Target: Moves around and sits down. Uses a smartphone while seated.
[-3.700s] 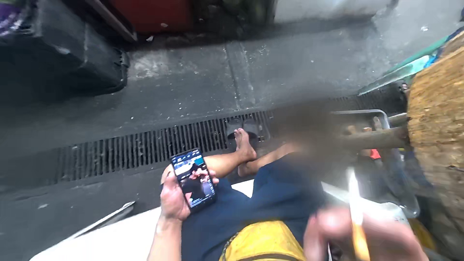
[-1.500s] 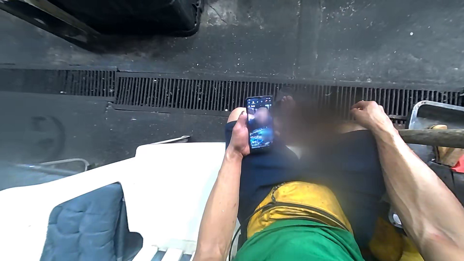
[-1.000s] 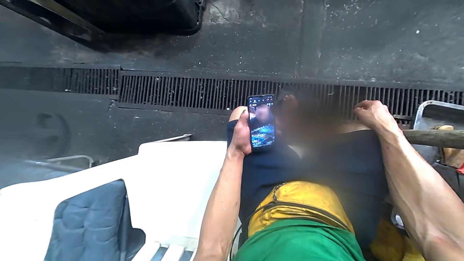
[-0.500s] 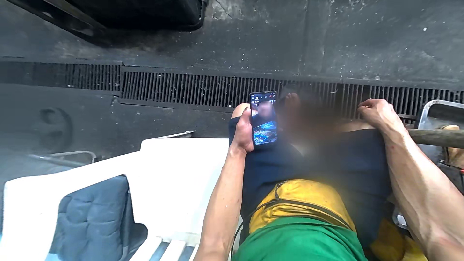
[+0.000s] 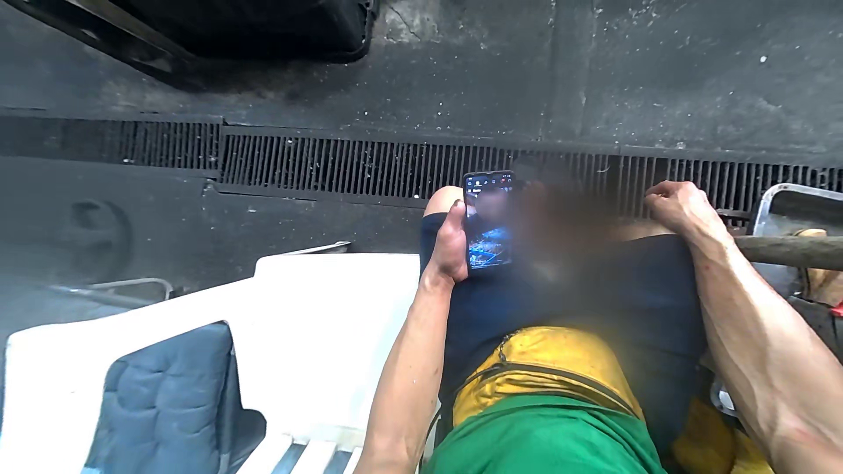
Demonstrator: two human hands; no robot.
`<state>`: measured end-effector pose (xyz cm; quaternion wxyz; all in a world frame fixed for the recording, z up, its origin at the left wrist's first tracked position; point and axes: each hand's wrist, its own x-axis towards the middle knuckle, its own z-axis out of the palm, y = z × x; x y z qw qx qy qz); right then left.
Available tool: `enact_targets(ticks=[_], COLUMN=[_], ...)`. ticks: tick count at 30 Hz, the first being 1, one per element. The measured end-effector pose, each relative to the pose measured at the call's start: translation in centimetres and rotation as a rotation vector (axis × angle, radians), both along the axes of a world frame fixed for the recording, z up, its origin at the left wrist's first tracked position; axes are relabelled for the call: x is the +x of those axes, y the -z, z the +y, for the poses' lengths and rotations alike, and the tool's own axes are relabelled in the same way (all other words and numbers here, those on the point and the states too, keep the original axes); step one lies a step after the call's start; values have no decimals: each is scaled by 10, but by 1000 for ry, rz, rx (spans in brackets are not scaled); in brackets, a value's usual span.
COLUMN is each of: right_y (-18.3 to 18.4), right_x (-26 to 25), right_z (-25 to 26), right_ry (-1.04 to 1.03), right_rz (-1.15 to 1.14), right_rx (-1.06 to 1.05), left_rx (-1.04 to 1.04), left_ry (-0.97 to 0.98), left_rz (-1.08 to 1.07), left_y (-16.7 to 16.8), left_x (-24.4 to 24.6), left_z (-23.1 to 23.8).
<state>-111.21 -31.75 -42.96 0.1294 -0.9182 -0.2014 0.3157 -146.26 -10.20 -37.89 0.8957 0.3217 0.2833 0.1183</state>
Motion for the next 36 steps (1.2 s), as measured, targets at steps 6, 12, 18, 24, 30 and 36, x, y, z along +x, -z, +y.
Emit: enact_targets(ticks=[6,12,18,24,30,36], right_y=[2,-2,0,2,2,1], right_x=[1,-2,-1,0,-1,-1], right_z=[-6,-8,-5,-5,-7,-5], right_ry=[16,50,30,18,32,34], right_rz=[8,13,17,8,3,13], right_rx=[10,15,11,18,15,23], left_rx=[-4,19,27,17,11,34], left_ry=[1,-1,-50,-26,-25,-27], left_rz=[6,33,6,-20,-20,-11], left_y=[3,5,3,4,5,4], left_x=[-3,-2,-12,-14,-11,-13], left_z=[5,5,9,10,9,9])
